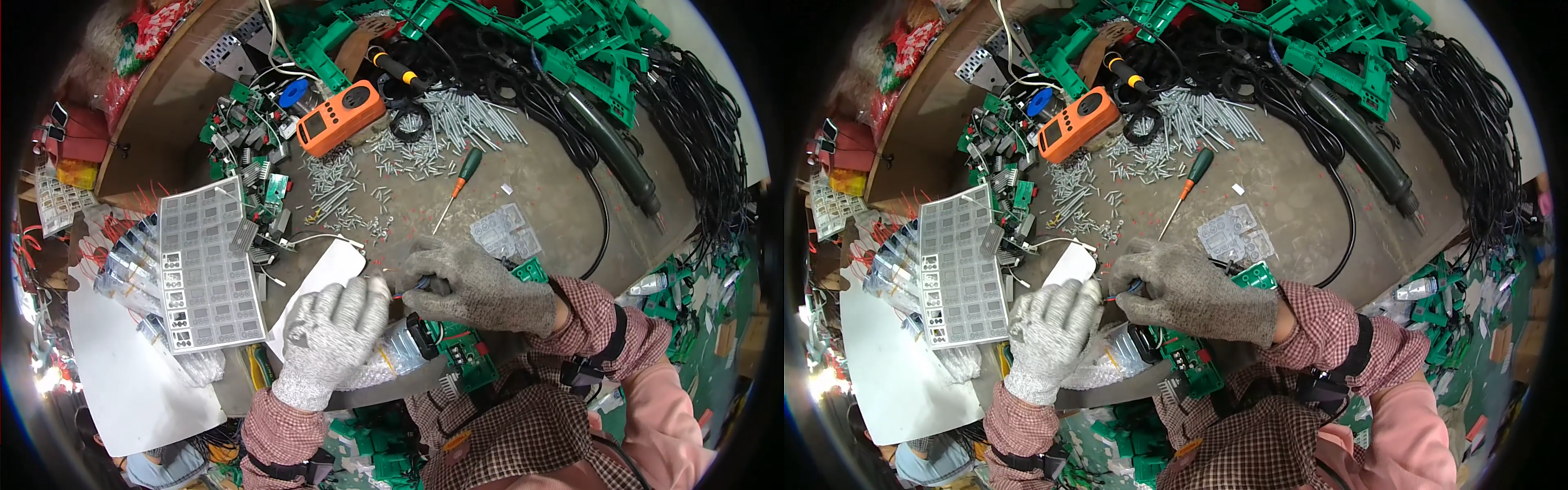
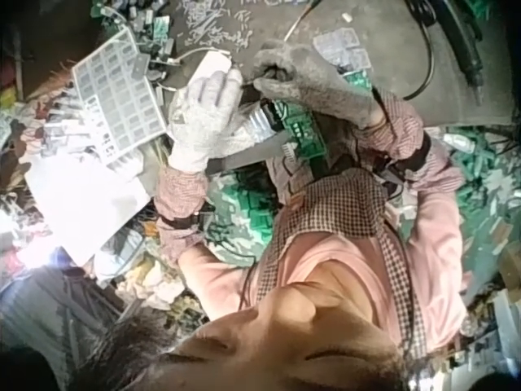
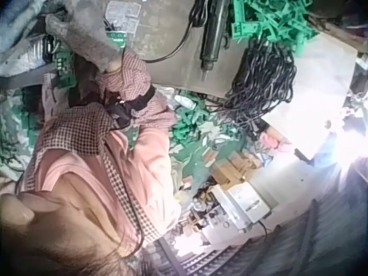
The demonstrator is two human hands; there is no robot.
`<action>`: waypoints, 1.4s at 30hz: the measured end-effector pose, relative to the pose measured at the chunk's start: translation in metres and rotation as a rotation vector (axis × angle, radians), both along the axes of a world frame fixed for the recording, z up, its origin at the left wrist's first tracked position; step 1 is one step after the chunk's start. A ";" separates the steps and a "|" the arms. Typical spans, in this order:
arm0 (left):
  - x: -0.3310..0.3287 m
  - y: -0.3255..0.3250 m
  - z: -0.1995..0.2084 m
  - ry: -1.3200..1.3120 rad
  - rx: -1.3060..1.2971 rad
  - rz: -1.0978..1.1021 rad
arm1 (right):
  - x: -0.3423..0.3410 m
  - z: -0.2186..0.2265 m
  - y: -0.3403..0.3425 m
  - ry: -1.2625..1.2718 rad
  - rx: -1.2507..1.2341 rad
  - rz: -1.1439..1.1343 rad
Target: The recorder is assembling green plastic housings for an electronic device, installing internal wiring and circuit boards, and using a heat tool to seal or weld parts.
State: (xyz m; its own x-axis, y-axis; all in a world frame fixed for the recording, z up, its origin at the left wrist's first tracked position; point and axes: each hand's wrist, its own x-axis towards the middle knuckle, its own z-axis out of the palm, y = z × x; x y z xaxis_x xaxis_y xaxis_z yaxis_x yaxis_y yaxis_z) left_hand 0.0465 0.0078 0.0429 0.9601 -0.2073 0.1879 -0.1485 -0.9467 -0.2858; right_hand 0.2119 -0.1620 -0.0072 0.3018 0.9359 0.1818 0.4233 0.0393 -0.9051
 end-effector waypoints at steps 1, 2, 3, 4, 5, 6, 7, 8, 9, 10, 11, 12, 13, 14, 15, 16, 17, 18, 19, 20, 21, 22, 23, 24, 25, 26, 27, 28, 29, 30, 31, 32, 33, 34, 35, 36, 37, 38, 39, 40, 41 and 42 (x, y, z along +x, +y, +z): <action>-0.003 0.000 0.000 0.054 0.081 -0.051 | 0.000 0.000 0.000 -0.024 0.012 -0.003; -0.002 0.000 0.000 0.053 0.079 -0.051 | 0.000 0.001 0.000 -0.048 0.023 -0.006; -0.001 -0.001 0.003 0.131 0.030 -0.034 | 0.000 0.000 0.000 -0.049 0.024 -0.002; 0.001 -0.003 0.007 0.209 -0.019 -0.018 | -0.001 -0.002 0.000 -0.090 0.048 -0.003; 0.005 -0.008 0.010 0.222 -0.247 0.076 | -0.001 -0.003 0.001 -0.131 0.073 -0.003; 0.004 -0.011 0.007 0.219 -0.246 0.078 | -0.001 -0.002 0.001 -0.134 0.074 -0.001; 0.002 -0.013 0.003 0.288 -0.908 0.305 | -0.001 0.000 0.001 -0.106 0.071 0.023; 0.000 -0.013 0.001 0.339 -1.573 0.530 | -0.001 0.001 0.002 -0.077 0.068 0.047; 0.004 -0.011 0.007 0.422 -1.655 0.721 | -0.001 0.000 0.002 -0.079 0.067 0.047; 0.001 -0.013 0.001 0.422 -1.656 0.719 | -0.001 -0.001 0.002 -0.079 0.090 0.061; -0.003 -0.015 -0.010 0.300 -1.542 0.566 | -0.001 -0.002 0.003 -0.078 0.112 0.075; -0.002 -0.018 -0.011 0.181 -1.422 0.418 | 0.000 -0.002 0.002 -0.079 0.111 0.076; -0.002 -0.018 -0.007 0.239 -1.593 0.489 | 0.000 -0.001 0.002 -0.058 0.133 0.081; -0.002 -0.013 0.001 0.367 -1.803 0.718 | 0.000 -0.001 0.002 -0.036 0.155 0.085; 0.000 -0.002 0.003 0.375 -1.746 0.694 | 0.000 0.000 0.002 -0.038 0.156 0.087; 0.002 0.006 0.000 0.383 -1.690 0.670 | 0.000 0.000 0.002 -0.059 0.156 0.093; 0.014 -0.008 -0.024 0.000 -1.683 0.575 | 0.000 0.000 0.002 -0.078 0.156 0.102; 0.018 -0.012 -0.034 -0.064 -1.593 0.411 | -0.001 -0.001 0.003 -0.078 0.158 0.108; 0.013 -0.012 -0.037 -0.016 -1.520 0.421 | -0.003 -0.001 0.004 -0.062 0.157 0.123; 0.016 -0.013 -0.039 0.040 -1.451 0.421 | 0.001 -0.003 0.003 -0.047 0.153 0.127; 0.016 -0.012 -0.040 0.042 -1.452 0.420 | 0.001 0.000 0.001 -0.029 0.114 0.136; 0.017 -0.012 -0.041 0.034 -1.420 0.461 | 0.001 -0.002 0.002 -0.028 0.112 0.133; 0.017 -0.011 -0.043 0.027 -1.387 0.503 | 0.000 -0.006 0.003 -0.033 0.170 0.127; 0.018 -0.010 -0.042 0.019 -1.351 0.545 | 0.000 -0.009 0.005 -0.038 0.230 0.121; 0.022 -0.010 -0.028 0.213 -1.582 0.754 | 0.000 -0.008 0.004 -0.036 0.230 0.119; 0.020 -0.004 -0.030 0.216 -1.581 0.754 | 0.001 -0.008 0.003 -0.040 0.199 0.122; 0.019 0.005 -0.033 0.219 -1.591 0.746 | 0.002 -0.008 0.003 -0.046 0.166 0.122; 0.020 0.009 -0.036 0.222 -1.601 0.737 | 0.003 -0.008 0.003 -0.045 0.163 0.117; 0.018 0.003 -0.039 0.045 -1.552 0.486 | 0.003 -0.009 0.003 -0.029 0.176 0.121; 0.016 0.001 -0.043 0.045 -1.550 0.491 | 0.001 -0.007 0.004 -0.009 0.194 0.131; 0.014 0.002 -0.052 -0.018 -1.369 0.400 | -0.001 -0.004 0.004 -0.005 0.196 0.134; 0.014 0.001 -0.059 -0.081 -1.187 0.309 | 0.000 -0.001 0.004 0.008 0.170 0.139; 0.016 0.000 -0.061 -0.216 -1.090 0.244 | 0.000 0.001 0.004 0.020 0.144 0.145; 0.020 -0.003 -0.051 -0.212 -1.094 0.237 | 0.001 -0.001 0.002 0.018 0.141 0.138; 0.026 -0.007 -0.033 -0.040 -1.359 0.491 | 0.003 -0.006 0.001 -0.018 0.161 0.113; 0.025 -0.008 -0.021 0.138 -1.599 0.762 | 0.002 -0.007 0.003 -0.055 0.190 0.101; 0.018 0.002 -0.036 -0.057 -1.680 0.655 | 0.002 -0.006 0.004 -0.054 0.194 0.106; 0.013 0.012 -0.026 -0.007 -1.505 0.592 | 0.002 -0.006 0.003 -0.036 0.166 0.110; 0.016 0.021 -0.020 -0.136 -1.042 0.304 | 0.002 -0.005 0.003 -0.018 0.138 0.115; 0.020 0.025 -0.014 -0.250 -0.570 0.025 | 0.003 -0.003 0.002 -0.018 0.133 0.110; 0.020 0.016 -0.005 -0.134 -0.361 0.062 | 0.004 0.000 0.002 -0.015 0.122 0.117; 0.017 0.016 -0.007 -0.133 -0.362 0.062 | 0.004 0.001 0.001 -0.012 0.110 0.124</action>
State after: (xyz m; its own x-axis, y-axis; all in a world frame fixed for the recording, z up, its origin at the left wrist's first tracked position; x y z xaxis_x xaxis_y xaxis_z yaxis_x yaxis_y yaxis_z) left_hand 0.0635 0.0237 0.0357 0.9310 -0.0466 0.3621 -0.0716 -0.9959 0.0558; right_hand 0.2160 -0.1607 -0.0057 0.1819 0.9402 0.2879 0.4202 0.1904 -0.8872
